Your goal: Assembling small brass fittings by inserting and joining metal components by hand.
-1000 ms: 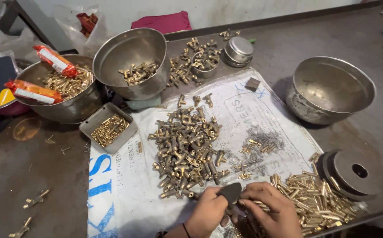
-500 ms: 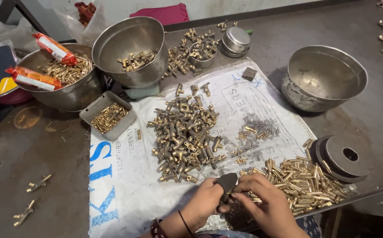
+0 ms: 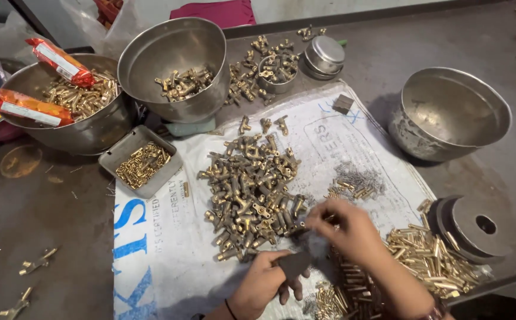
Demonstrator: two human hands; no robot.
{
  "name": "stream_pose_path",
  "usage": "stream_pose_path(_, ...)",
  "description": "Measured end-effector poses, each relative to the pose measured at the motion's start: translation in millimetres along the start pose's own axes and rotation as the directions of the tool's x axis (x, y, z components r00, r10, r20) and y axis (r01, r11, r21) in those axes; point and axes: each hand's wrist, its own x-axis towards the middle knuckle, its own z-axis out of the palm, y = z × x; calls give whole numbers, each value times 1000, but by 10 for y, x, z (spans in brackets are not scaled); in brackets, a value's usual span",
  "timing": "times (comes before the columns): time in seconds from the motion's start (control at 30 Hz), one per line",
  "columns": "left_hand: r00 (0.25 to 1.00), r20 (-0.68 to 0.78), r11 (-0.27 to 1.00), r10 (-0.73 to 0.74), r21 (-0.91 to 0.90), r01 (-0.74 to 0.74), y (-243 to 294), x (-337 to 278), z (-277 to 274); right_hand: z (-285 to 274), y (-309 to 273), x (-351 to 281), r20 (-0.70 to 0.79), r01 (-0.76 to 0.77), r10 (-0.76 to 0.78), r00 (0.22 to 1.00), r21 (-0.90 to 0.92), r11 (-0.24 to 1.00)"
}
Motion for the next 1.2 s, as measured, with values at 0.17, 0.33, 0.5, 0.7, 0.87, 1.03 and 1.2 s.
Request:
stream_pose_path(0.17, 999, 16, 999, 52, 7, -52, -171, 167, -217, 217, 269, 434, -170, -34, -8, 985, -239, 970)
stream_pose_path(0.33, 973, -143, 967, -183, -204, 152, 524, -63, 85, 152, 163, 112, -134, -62, 68, 989, 47, 997)
stream_pose_path(0.5, 1000, 7, 999, -13, -44, 13, 101, 27, -65, -101, 308, 168, -35, -200, 205, 978, 107, 974)
stream_pose_path(0.7, 940, -342, 932, -21, 332, 142, 124, 22, 23, 83, 228, 346, -176, -57, -52, 983, -562, 825)
stream_pose_path(0.87, 919, -67, 789, 388, 539, -294, 195, -47, -20, 127, 200, 270, -137, -11, -107, 985, -667, 745)
stream_pose_path(1.03, 953, 4, 826, 303, 497, -265, 287, -83, 71, 83, 14, -275, -174, -77, 51, 983, -145, 986)
stream_pose_path(1.2, 870, 228, 741, 438, 456, -493, 42, 48, 265, 162, 25, -915, -254, 223, -176, 951, 171, 960)
